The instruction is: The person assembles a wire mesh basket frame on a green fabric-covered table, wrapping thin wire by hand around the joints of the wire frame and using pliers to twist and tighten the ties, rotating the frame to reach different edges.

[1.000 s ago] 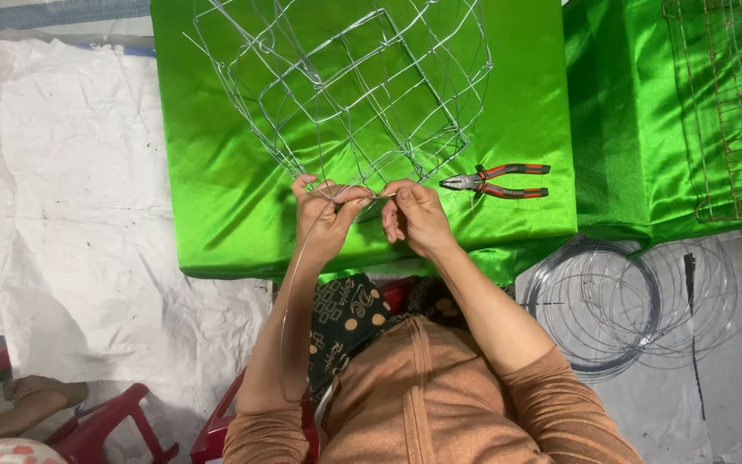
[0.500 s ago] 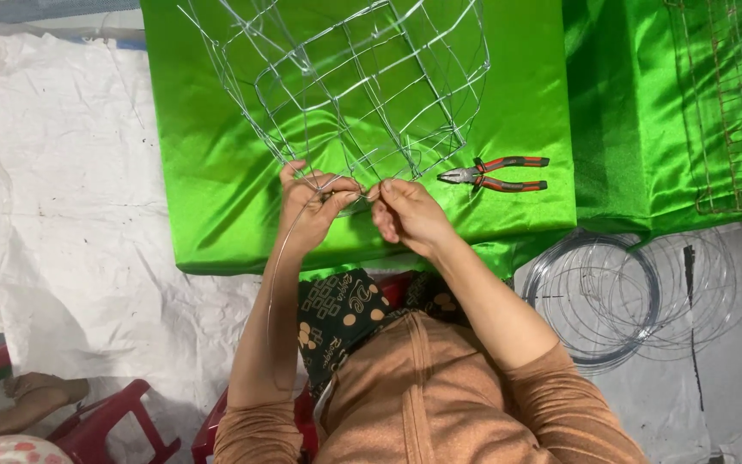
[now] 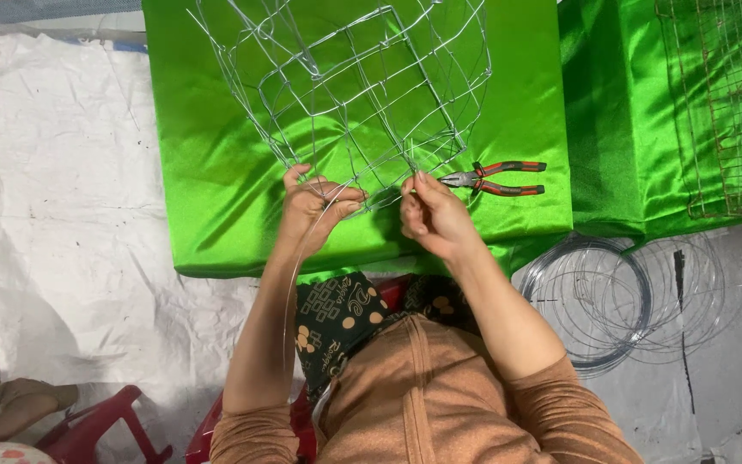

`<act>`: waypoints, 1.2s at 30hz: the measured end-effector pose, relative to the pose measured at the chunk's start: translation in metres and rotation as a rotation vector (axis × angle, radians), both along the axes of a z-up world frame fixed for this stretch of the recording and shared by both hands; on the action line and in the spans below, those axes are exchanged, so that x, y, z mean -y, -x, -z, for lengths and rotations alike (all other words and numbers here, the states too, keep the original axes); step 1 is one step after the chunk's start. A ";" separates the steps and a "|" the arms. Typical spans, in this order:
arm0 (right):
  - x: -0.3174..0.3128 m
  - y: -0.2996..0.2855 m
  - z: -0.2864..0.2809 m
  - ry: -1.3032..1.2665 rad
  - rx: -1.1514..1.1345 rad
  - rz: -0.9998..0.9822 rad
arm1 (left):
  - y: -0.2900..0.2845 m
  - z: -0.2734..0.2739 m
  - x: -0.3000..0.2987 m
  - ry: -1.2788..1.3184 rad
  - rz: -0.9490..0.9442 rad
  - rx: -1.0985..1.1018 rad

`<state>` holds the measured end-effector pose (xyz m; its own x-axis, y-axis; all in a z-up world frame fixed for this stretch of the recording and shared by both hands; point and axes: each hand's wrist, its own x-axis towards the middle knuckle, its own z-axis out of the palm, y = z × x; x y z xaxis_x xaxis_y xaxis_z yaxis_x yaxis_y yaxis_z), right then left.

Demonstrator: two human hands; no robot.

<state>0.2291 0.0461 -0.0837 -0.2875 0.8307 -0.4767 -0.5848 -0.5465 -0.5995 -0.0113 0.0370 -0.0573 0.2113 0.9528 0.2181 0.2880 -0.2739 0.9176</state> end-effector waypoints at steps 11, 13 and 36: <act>0.015 0.042 -0.041 0.162 0.052 -0.016 | 0.002 0.015 -0.005 0.009 0.012 -0.020; 0.023 0.052 -0.037 0.079 0.144 0.010 | 0.000 0.016 -0.006 -0.019 -0.003 -0.032; 0.070 0.132 -0.099 0.032 -0.193 -0.388 | -0.027 0.017 -0.014 -0.133 -0.122 -0.020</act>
